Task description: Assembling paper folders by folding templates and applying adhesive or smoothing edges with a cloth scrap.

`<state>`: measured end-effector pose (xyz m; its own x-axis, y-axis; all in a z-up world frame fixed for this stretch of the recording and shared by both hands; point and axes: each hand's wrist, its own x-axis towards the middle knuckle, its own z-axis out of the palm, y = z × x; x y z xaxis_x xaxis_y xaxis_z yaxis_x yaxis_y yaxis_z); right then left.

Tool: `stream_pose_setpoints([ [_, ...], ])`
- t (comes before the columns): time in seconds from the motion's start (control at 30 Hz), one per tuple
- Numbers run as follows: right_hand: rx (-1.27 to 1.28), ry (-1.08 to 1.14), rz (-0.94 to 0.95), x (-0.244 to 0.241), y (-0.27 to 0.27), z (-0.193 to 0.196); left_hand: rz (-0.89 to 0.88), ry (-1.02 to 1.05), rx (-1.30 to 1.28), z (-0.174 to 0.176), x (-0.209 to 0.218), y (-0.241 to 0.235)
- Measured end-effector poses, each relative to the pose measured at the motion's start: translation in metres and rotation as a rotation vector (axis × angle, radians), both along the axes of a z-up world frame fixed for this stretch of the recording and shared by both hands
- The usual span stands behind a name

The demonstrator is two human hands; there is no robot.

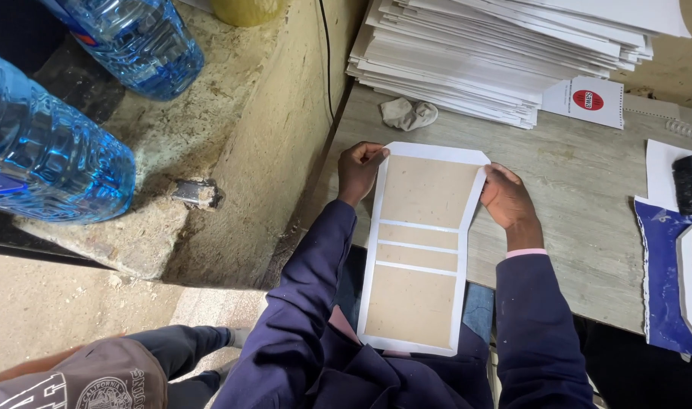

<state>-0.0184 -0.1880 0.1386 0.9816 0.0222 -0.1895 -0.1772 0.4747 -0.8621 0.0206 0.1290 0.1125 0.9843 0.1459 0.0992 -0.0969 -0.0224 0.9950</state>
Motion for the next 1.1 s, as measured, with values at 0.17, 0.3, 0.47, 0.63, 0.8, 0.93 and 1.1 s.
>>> stream_pose_setpoints([
  [0.17,0.068,0.049,0.034,-0.008,0.008,0.021,0.005,-0.003,-0.020,0.001,-0.001,-0.002],
  [0.3,0.043,0.071,0.022,-0.012,0.017,0.034,0.019,0.008,-0.030,0.004,-0.004,-0.001],
  [0.47,-0.010,0.082,-0.006,-0.004,0.013,0.017,-0.010,0.055,-0.079,-0.003,-0.004,0.003],
  [0.63,-0.045,0.076,-0.116,-0.002,0.017,0.013,-0.066,0.082,-0.187,-0.012,-0.007,0.002],
  [0.8,-0.039,0.093,-0.122,-0.005,0.021,0.017,0.098,-0.042,0.155,0.023,-0.034,-0.007],
  [0.93,-0.007,0.070,-0.130,-0.014,0.029,0.032,-0.064,0.003,-0.090,0.010,-0.022,-0.002],
  [1.1,0.029,0.046,-0.113,-0.023,0.039,0.048,-0.198,0.214,-0.345,-0.027,-0.001,0.015],
])
